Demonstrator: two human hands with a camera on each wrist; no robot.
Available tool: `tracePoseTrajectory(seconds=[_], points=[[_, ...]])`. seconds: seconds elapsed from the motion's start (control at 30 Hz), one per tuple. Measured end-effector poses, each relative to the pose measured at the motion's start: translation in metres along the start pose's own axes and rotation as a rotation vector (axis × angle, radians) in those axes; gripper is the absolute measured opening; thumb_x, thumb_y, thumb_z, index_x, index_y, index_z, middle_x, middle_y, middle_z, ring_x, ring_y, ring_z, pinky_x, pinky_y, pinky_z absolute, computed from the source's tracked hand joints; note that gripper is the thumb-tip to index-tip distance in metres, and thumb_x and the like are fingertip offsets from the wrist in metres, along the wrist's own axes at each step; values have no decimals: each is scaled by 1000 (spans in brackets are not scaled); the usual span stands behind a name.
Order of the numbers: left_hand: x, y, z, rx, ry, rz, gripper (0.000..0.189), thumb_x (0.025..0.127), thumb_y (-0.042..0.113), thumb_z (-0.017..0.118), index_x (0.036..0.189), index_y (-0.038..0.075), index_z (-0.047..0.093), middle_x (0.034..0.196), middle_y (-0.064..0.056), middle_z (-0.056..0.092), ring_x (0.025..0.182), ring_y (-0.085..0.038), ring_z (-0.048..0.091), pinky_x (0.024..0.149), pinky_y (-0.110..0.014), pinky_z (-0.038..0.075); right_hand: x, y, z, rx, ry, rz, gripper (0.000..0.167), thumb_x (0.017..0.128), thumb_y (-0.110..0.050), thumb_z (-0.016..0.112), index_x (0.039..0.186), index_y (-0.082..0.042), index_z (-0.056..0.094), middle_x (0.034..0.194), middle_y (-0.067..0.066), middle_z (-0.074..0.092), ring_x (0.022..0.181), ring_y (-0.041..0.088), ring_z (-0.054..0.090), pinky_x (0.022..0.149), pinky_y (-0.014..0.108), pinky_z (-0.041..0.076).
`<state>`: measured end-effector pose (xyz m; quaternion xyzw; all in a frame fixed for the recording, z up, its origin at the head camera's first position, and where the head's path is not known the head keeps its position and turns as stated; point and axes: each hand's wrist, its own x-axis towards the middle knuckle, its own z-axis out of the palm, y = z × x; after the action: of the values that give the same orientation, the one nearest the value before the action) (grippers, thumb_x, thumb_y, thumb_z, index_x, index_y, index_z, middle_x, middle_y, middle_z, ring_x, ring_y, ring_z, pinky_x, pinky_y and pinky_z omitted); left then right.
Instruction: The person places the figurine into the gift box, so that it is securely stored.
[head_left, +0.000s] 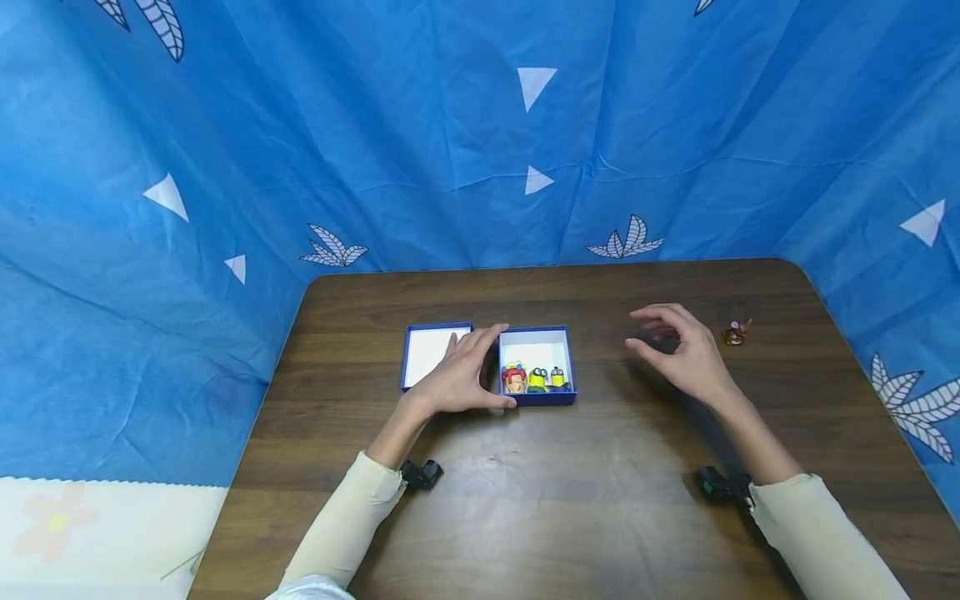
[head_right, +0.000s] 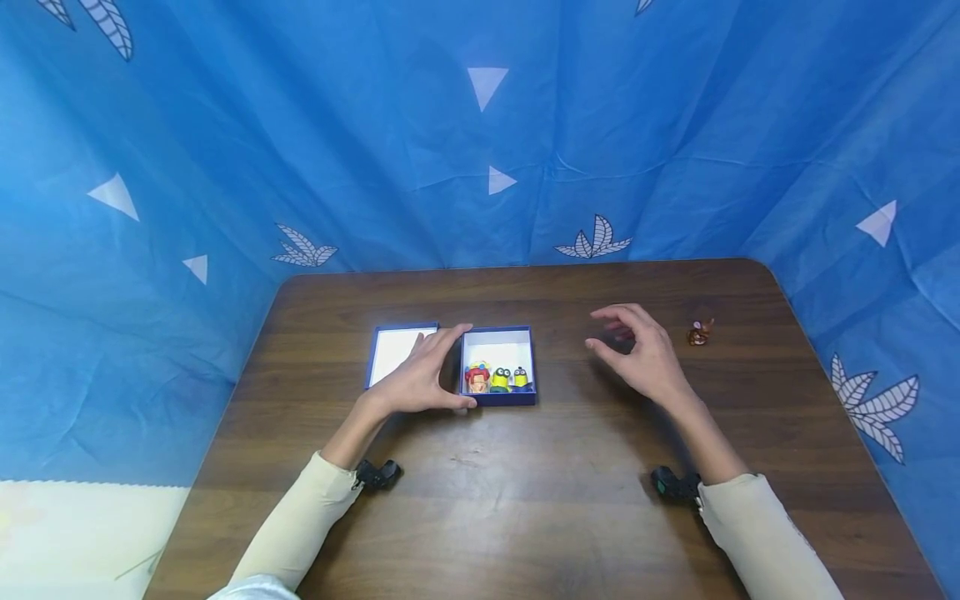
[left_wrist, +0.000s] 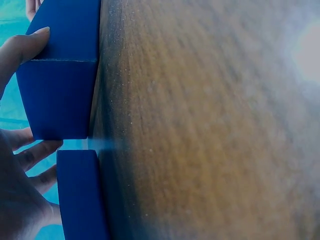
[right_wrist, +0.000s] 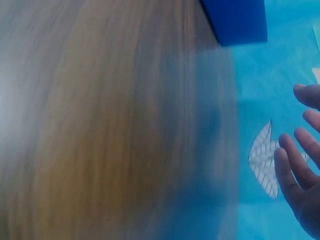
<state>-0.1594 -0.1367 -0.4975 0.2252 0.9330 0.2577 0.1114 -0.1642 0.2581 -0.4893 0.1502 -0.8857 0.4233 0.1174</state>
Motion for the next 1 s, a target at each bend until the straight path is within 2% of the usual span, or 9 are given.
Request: tracePoseTrajectory(seconds=[0.27, 0.43, 0.6, 0.7, 0.8, 0.9, 1.0], points=[[-1, 0, 1, -7, -7, -11, 125, 75, 70, 89, 172, 33, 18, 176, -4, 34, 166, -29, 29, 136, -69, 7, -9, 23, -20, 17, 96, 45, 42, 92, -10, 85, 133, -12, 73, 128, 8, 68, 104, 0, 66, 85, 5, 51], [-1, -1, 2, -11, -6, -8, 125, 75, 70, 88, 172, 33, 17, 176, -4, 33, 166, -30, 29, 136, -69, 6, -14, 35, -30, 40, 179, 51, 45, 89, -2, 86, 132, -10, 74, 125, -1, 65, 103, -2, 66, 82, 5, 50], [-1, 0, 1, -11, 0, -5, 126, 75, 70, 89, 172, 34, 17, 176, -4, 33, 166, -31, 30, 135, -70, 7, -20, 38, -40, 65, 261, 78, 45, 87, 5, 84, 130, 0, 73, 120, -13, 61, 97, -8, 60, 78, 6, 48], [-1, 0, 1, -13, 0, -4, 126, 75, 69, 90, 172, 34, 17, 175, -4, 34, 165, -31, 31, 135, -70, 7, -23, 42, -47, 74, 297, 117, 43, 88, 5, 83, 130, 4, 72, 117, -20, 59, 94, -3, 59, 77, 7, 47], [-1, 0, 0, -17, -1, -4, 125, 75, 68, 90, 172, 34, 18, 175, -5, 34, 166, -30, 30, 136, -69, 7, -26, 51, -54, 60, 330, 174, 41, 90, 1, 83, 130, 2, 72, 116, -23, 56, 95, 1, 59, 78, 8, 46], [-2, 0, 0, -18, -2, -2, 125, 75, 69, 89, 172, 33, 18, 175, -5, 34, 166, -30, 30, 135, -70, 7, -28, 63, -60, 22, 354, 251, 44, 92, -7, 84, 134, -3, 72, 122, -28, 50, 103, -3, 56, 80, 7, 44], [-2, 0, -1, -16, 0, 6, 125, 75, 69, 89, 172, 33, 17, 175, -5, 34, 166, -29, 29, 135, -70, 6, -29, 73, -66, -27, 341, 331, 54, 93, -14, 84, 144, -9, 66, 129, -30, 40, 109, -9, 47, 80, 3, 41]])
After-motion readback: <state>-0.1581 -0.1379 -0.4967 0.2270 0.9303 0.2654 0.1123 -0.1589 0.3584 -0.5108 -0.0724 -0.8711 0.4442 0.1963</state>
